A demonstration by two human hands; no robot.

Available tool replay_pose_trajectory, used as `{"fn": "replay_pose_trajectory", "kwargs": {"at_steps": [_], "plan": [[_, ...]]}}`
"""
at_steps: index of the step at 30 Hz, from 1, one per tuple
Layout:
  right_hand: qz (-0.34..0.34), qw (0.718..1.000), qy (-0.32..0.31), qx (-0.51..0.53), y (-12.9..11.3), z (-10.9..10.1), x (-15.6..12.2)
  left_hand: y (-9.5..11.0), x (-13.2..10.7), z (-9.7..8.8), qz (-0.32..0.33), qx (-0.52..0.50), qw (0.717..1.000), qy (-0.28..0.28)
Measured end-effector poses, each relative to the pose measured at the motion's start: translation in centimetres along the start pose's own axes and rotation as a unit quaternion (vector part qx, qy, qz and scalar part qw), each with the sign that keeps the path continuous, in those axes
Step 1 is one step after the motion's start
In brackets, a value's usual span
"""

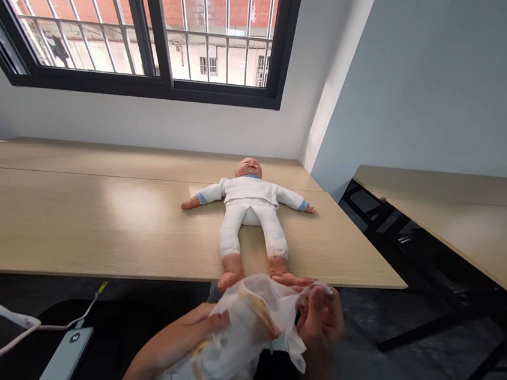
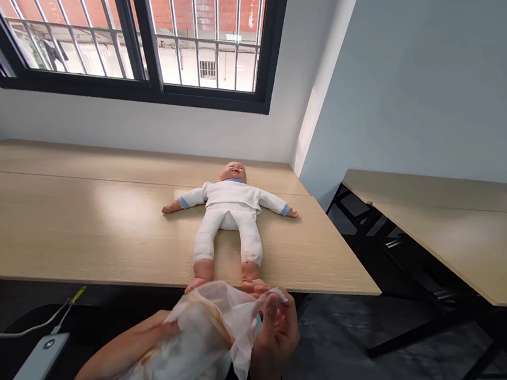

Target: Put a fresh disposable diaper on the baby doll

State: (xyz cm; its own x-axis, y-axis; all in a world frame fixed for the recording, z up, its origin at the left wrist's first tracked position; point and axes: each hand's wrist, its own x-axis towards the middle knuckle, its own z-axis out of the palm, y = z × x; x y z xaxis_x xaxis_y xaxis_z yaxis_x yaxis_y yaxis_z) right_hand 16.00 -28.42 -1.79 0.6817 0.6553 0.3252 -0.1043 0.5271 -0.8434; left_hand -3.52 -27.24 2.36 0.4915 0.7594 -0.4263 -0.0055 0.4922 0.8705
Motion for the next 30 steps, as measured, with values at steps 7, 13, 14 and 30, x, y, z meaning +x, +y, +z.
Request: {"fn": "replay_pose_trajectory", "kwargs": {"at_steps": [7, 13, 14, 30], "plan": [[0.147, 0.972, 0.136, 0.126, 0.7, 0.1, 0.0, 0.8, -1.1, 4.2, 0.169, 0.282, 0.932, -0.154], [0.129, 0.977, 0.139, 0.097, -0.3, -0.1, 0.8, 0.4, -0.7, 6.0, 0.208, 0.231, 0.948, -0.074], [0.129, 0.979, 0.134, 0.082, -0.4, -0.1, 0.9, 0.3, -0.5, 5.8, 0.206, 0.216, 0.953, -0.057], [0.229, 0.966, 0.064, 0.101, -0.7, 0.8, -0.6, -1.2, 0.7, 6.4, 0.243, 0.253, 0.935, -0.047]]}}
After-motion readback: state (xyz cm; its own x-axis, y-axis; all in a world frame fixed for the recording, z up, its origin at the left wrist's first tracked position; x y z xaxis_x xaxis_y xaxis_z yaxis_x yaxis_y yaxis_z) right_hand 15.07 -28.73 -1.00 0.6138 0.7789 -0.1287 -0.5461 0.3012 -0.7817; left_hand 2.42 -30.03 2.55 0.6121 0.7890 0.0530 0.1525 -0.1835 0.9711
